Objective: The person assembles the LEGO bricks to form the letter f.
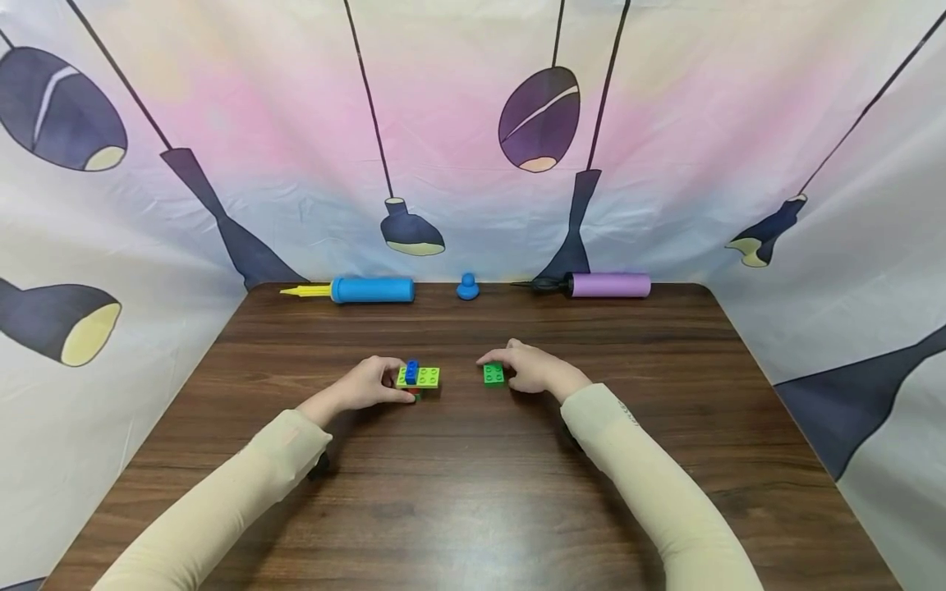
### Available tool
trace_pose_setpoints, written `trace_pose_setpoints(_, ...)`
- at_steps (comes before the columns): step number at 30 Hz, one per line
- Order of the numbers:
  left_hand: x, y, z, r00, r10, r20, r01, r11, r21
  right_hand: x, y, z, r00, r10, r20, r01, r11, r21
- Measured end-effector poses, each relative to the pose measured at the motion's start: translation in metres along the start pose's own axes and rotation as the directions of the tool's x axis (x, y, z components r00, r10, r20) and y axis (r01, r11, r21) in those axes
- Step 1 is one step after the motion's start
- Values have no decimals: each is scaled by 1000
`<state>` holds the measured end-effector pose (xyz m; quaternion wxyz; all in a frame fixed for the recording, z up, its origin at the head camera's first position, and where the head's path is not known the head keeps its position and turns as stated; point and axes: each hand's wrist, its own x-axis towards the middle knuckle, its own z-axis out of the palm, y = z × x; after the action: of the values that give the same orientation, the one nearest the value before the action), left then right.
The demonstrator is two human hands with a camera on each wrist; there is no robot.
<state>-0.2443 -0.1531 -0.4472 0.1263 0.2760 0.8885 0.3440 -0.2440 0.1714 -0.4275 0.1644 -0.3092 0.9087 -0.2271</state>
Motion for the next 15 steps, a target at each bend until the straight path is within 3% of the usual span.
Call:
trace_pose_setpoints(6,0,2,0,1000,-7,1,7,1000,3,2,2,1,998,7,-68,-7,1000,-1)
trace_pose_setpoints(15,-1,3,0,1000,-3,2,3,1000,8,2,4,1,994,18,-108,-13,999,48)
